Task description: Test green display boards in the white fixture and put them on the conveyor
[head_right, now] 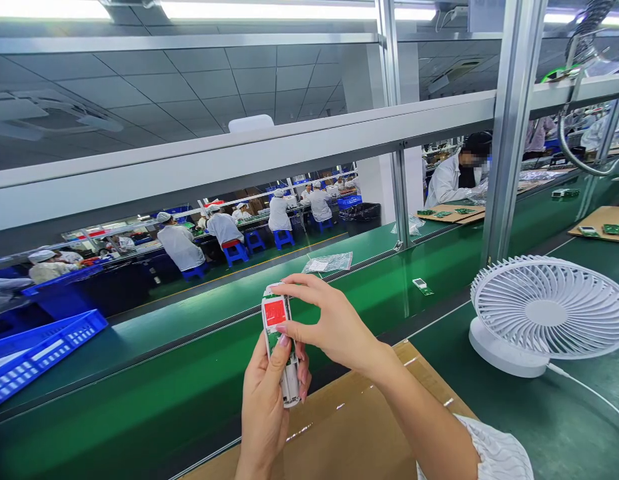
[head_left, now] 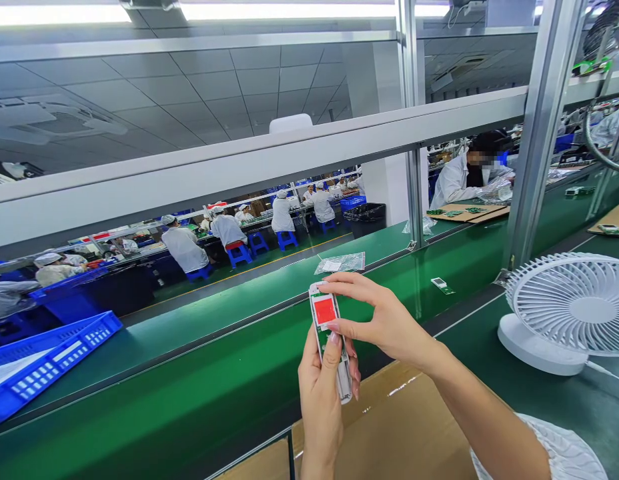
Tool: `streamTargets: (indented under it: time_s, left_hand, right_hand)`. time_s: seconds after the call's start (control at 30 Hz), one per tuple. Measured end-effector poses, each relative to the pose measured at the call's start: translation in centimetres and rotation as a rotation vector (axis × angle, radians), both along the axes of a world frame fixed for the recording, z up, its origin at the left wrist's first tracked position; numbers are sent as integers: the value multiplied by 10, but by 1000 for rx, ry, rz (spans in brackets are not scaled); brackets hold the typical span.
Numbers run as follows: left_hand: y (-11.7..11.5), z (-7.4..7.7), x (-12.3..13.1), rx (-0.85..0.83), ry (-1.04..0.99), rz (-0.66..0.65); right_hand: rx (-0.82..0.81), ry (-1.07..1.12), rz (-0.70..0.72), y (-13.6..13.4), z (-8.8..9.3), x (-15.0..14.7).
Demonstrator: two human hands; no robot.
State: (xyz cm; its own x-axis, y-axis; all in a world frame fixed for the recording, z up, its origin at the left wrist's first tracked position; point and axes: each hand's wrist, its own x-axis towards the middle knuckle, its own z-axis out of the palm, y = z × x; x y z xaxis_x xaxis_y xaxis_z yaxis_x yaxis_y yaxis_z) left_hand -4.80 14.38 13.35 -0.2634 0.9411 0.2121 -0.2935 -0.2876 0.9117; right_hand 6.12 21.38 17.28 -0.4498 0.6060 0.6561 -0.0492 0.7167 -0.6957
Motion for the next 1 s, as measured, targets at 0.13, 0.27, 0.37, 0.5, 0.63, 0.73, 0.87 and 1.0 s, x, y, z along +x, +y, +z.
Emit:
streamTargets:
  time_s: [0.13,0.27,0.37,0.5,0.63,0.73,0.87,1.0]
  left_hand:
    - [0,0,-1,-12,-3,-8]
    - [0,0,0,-8,-3,7]
    - [1,-2,-1,-14,2,-5]
    - [1,-4,-2,-11,-4,-8]
    - [2,-2,-2,-16,2,-6]
    - [6,-3,-3,-59,32,-20]
    - [20,-22,-13,-155,112,50]
    - [34,-54,-38,-285,322,283]
  right_hand:
    - [4,-4,-3,1,0,0]
    - [2,-2,1,2,-1,0]
    - [3,4,6,2,-1,0]
    - [2,6,6,3,-1,-1]
    - [-2,8,11,4,-2,-1]
    - [-35,-1,29,10,-7,-2]
    - [-218,-15,70,29,-25,-14]
    - [-485,-36,12,56,-63,-36]
